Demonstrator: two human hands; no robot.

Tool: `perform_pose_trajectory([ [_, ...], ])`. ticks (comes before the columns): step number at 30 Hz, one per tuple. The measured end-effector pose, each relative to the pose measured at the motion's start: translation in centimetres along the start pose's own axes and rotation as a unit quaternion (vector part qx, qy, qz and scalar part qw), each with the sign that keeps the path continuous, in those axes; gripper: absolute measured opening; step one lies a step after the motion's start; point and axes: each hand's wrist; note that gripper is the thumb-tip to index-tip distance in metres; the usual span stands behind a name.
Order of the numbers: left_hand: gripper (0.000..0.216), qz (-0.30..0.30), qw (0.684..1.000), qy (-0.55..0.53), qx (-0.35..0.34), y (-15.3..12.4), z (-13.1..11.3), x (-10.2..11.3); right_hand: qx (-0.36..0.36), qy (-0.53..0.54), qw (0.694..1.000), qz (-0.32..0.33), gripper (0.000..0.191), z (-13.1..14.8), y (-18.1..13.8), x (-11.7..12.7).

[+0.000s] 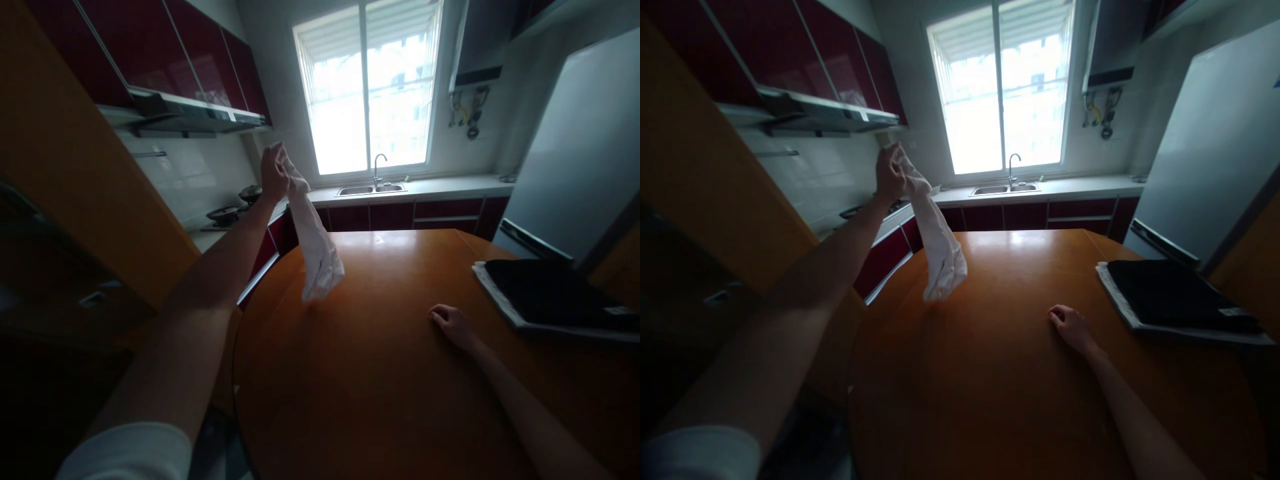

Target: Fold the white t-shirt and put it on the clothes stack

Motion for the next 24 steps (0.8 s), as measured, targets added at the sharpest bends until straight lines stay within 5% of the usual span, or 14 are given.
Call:
perform_pose_trajectory([
  [6,0.047,0.02,0.996,0.03,-0.079,-1.1,-1.2,4.8,0.0,-0.005,1.0,-0.002,0.028,-0.1,-0.1,0.0],
  [9,0.044,0.055,0.995,0.082,-0.01,-6.4,0.2,6.6,0.008,0.002,1.0,-0.003,0.029,0.0,-0.2,0.0],
  [12,0.04,0.159,0.968,0.145,0.127,-14.7,2.1,8.5,0.01,0.003,1.0,-0.009,0.028,0.2,-0.3,0.0],
  [15,0.038,0.361,0.877,0.203,0.244,-23.5,4.1,11.1,0.007,0.0,1.0,-0.014,0.027,0.3,-0.3,-0.1],
  [18,0.041,0.534,0.735,0.292,0.298,-30.0,5.5,13.0,0.003,-0.004,1.0,-0.012,0.028,0.2,-0.2,-0.1],
  [20,0.038,0.511,0.735,0.346,0.28,-32.6,6.0,12.7,-0.002,-0.009,1.0,-0.011,0.028,0.2,-0.1,-0.1],
  [24,0.049,0.424,0.798,0.368,0.218,-34.9,6.8,8.6,0.001,-0.006,1.0,-0.02,0.028,0.3,-0.1,0.0],
])
Point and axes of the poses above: each hand's wrist, its own y-axis towards the middle knuckle, its own x-axis out of the back of the hand, z = x × y, and after that the axes turned 2 degrees about x, right-handed
